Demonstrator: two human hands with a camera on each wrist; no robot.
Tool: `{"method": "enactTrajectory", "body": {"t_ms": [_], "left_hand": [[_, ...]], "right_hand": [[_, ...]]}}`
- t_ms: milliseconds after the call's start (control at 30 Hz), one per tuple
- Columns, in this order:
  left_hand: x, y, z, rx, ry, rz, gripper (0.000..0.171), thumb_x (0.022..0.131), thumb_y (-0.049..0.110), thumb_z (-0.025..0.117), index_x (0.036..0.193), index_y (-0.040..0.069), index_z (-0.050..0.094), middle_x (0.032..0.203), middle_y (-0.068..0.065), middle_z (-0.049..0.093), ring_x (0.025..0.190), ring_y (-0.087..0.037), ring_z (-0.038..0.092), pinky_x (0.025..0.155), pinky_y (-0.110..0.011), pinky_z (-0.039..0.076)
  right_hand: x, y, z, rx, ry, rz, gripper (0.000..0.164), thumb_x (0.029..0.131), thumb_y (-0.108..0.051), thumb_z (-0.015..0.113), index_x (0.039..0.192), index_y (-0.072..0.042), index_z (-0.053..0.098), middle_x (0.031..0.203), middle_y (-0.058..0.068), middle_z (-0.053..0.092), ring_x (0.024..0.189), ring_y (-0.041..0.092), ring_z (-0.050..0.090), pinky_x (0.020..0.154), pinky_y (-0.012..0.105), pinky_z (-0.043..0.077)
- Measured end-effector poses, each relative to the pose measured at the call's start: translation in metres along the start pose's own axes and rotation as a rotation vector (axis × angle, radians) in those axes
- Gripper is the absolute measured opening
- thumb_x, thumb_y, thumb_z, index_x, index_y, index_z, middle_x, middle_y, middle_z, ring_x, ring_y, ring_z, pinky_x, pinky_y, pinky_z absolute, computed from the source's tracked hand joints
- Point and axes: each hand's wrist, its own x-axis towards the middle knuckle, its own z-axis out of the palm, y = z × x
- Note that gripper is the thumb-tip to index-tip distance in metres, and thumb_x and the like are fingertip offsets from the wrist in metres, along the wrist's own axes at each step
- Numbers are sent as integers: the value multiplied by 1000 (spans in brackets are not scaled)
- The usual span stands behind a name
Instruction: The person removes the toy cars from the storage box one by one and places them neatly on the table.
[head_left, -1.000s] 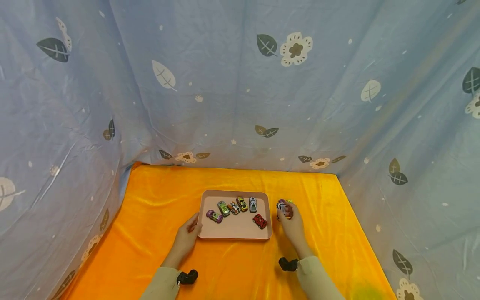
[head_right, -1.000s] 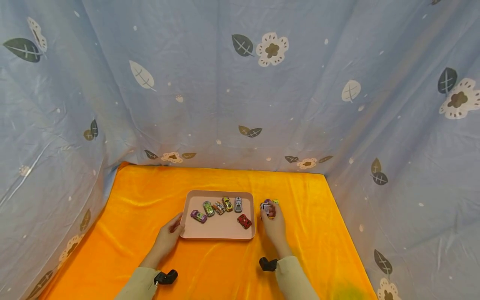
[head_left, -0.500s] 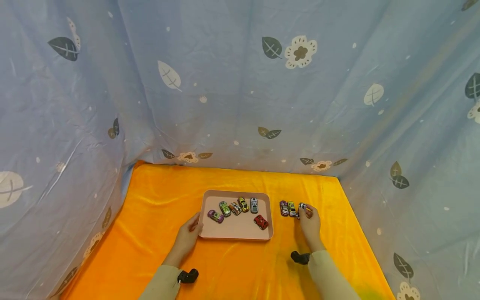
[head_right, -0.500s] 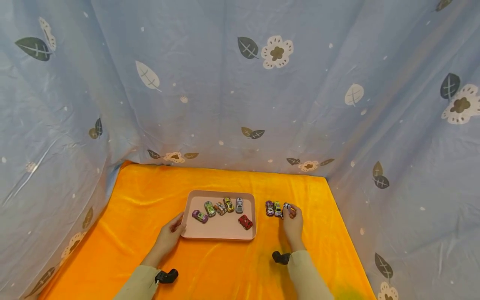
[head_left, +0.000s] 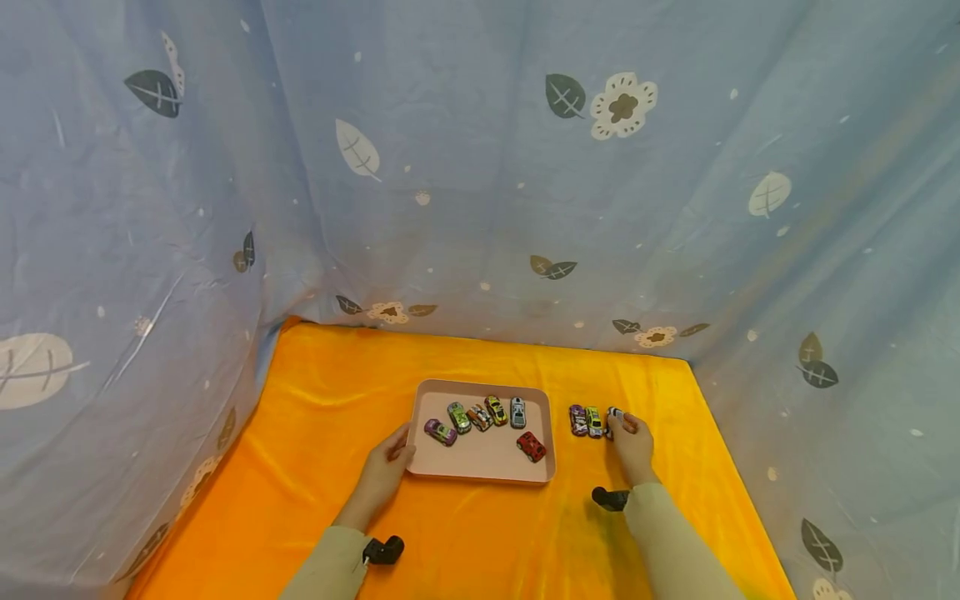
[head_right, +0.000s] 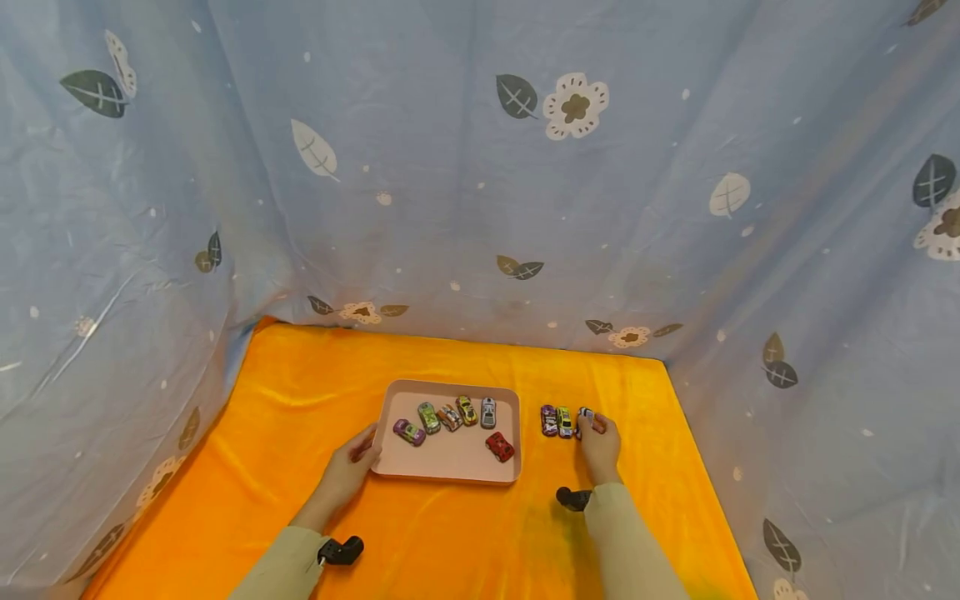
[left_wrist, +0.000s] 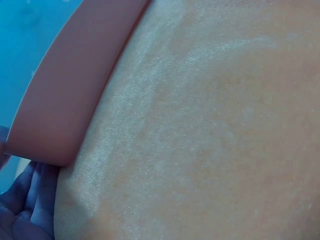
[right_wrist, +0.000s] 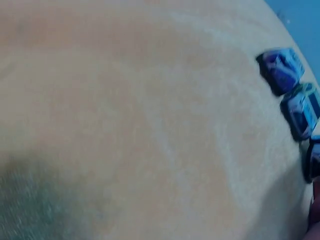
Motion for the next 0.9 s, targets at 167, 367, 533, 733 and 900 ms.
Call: {"method": "enactTrajectory", "body": {"t_ms": [167,367,533,733,900], "left_hand": [[-1,2,2,14,-6,3,53,99,18,58,148,11,41,138,-16,53,118,-30,55,96,-40,48],[-1,1,2,29,-3,3,52,98,18,58,148,11,42,138,-15,53,117,-29,56,96,-40,49],[0,-1,1,34,2,9,52,99,20,58,148,13,43,138,-14,54,117,-29,56,95,-40,49],[1,-4,-1,22,0,8,52,98,20,58,148,14,43,137,-14,54,118,-29,55,96,-41,48],[2,-4,-1,0,-8,1,52,98,21,58,148,15,43,137,-15,54,119,-29,55,96,-39,48]], "right_hand": [[2,4,-1,23,-49,41,64,98,-39,56,142,3,38,129,21,47,113,30,49,78,16,47],[4,7,-2,17,-71,14,62,98,-39,56,141,2,39,128,19,47,112,29,49,72,12,45],[7,4,0,32,-70,14,62,97,-39,57,141,1,39,128,19,46,112,29,49,72,13,47],[6,4,1,33,-71,10,64,97,-40,57,143,0,38,131,20,44,115,30,47,84,23,48],[4,3,0,25,-66,-8,65,97,-43,54,142,1,38,132,20,44,116,30,46,88,26,46]]}}
